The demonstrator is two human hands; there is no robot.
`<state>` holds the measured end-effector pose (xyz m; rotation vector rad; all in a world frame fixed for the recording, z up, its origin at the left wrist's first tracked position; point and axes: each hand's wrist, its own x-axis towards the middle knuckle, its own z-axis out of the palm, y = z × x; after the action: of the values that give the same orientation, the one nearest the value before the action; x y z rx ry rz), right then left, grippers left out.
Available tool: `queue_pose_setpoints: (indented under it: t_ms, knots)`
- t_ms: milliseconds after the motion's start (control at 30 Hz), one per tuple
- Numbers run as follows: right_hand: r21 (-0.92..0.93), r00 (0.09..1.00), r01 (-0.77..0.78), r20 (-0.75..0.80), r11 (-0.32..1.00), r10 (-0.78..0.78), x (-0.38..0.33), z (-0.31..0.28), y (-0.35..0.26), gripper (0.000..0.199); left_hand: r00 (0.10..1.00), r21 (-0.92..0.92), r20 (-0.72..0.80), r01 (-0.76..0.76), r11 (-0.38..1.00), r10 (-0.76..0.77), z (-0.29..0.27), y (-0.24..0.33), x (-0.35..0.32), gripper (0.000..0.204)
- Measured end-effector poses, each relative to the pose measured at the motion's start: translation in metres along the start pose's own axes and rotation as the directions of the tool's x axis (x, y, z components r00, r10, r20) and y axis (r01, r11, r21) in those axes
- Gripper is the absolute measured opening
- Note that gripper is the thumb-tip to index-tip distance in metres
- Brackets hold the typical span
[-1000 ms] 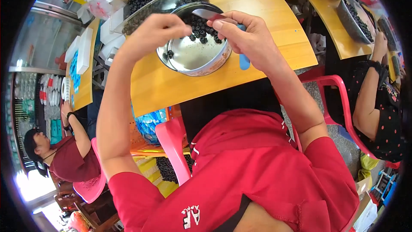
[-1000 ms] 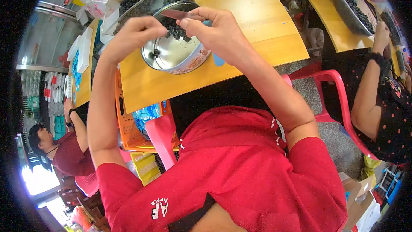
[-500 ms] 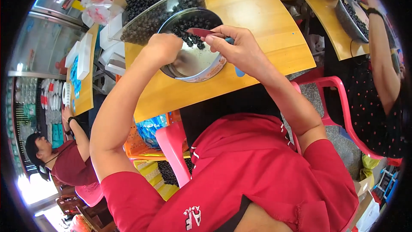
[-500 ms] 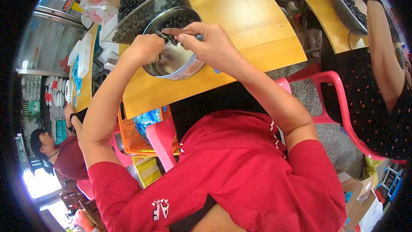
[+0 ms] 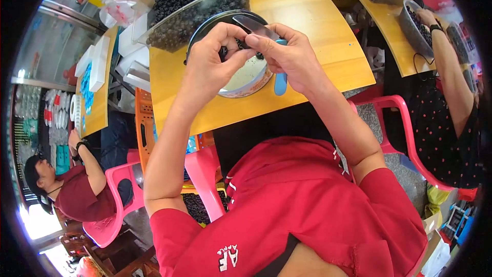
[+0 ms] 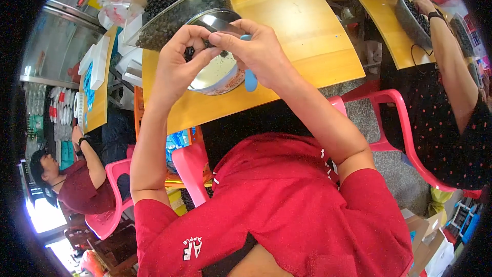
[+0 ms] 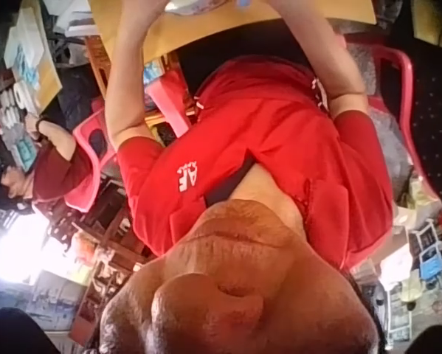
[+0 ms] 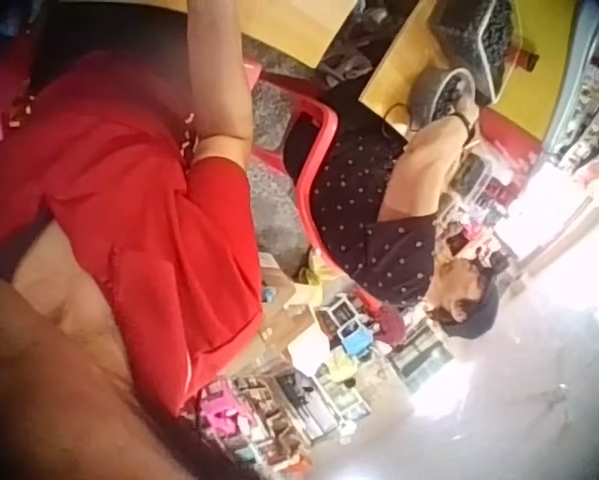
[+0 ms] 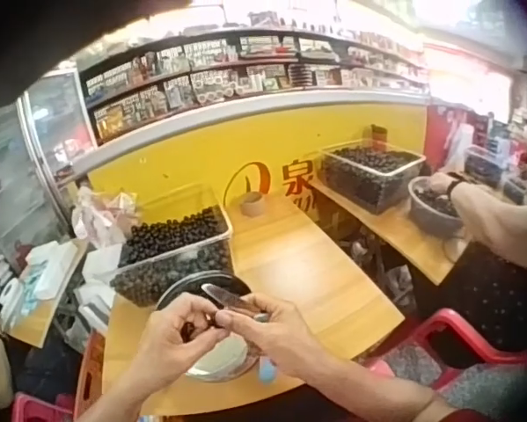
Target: The person uses a small blade to trim the ends of small black seeds or fruits at a manual workstation.
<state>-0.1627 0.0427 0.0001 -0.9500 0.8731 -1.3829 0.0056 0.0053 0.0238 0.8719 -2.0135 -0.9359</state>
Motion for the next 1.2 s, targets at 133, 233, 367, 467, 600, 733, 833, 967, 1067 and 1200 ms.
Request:
queue_pose_setpoints:
  t_ms: [133, 233, 367, 467, 600, 733, 833, 967, 1067, 1200]
  knots:
    - [0.146, 0.991, -0.126, 0.052, 0.981, 0.119, -0.003, 0.002, -0.006, 0.02, 0.993, -0.049, -0.111, -0.043, 0.998, 0.038, 0.004, -0.005, -0.01, 0.019]
    - [0.169, 0.987, -0.143, 0.098, 0.975, 0.128, -0.004, 0.005, -0.006, 0.019, 0.985, -0.199, -0.167, 0.009, 0.98, -0.043, 0.008, -0.006, -0.02, 0.019]
    - [0.161, 0.99, -0.13, 0.082, 0.978, 0.118, -0.005, 0.012, -0.008, 0.018, 0.977, -0.267, -0.193, 0.031, 0.963, -0.085, 0.012, 0.003, -0.03, 0.018]
    - [0.14, 0.991, -0.122, 0.07, 0.983, 0.113, -0.006, 0.016, -0.009, 0.018, 0.968, -0.286, -0.236, 0.013, 0.958, -0.084, 0.013, 0.003, -0.033, 0.018]
    - [0.133, 0.993, -0.103, 0.064, 0.986, 0.095, -0.007, 0.019, -0.01, 0.019, 0.959, -0.335, -0.259, 0.022, 0.942, -0.114, 0.014, -0.005, -0.038, 0.021]
    - [0.09, 0.995, -0.051, 0.084, 0.995, 0.044, -0.007, 0.017, -0.007, 0.017, 0.95, -0.528, -0.241, 0.044, 0.848, -0.199, 0.02, -0.006, -0.038, 0.022]
    - [0.088, 0.997, -0.031, 0.078, 0.996, 0.024, -0.007, 0.016, -0.005, 0.017, 0.946, -0.675, -0.199, 0.057, 0.736, -0.256, 0.022, -0.008, -0.039, 0.021]
    - [0.08, 0.996, 0.019, 0.088, 0.997, -0.027, -0.011, 0.016, -0.01, 0.019, 0.952, -0.783, -0.171, 0.025, 0.622, -0.254, 0.022, -0.007, -0.036, 0.02]
    - [-0.028, 0.988, 0.124, 0.098, 0.992, -0.121, -0.016, 0.016, -0.01, 0.025, 0.959, -0.821, -0.172, -0.013, 0.57, -0.226, 0.023, -0.011, -0.035, 0.02]
    - [-0.104, 0.979, 0.171, 0.126, 0.98, -0.158, -0.018, 0.017, -0.01, 0.029, 0.955, -0.842, -0.196, -0.049, 0.537, -0.221, 0.026, -0.01, -0.034, 0.02]
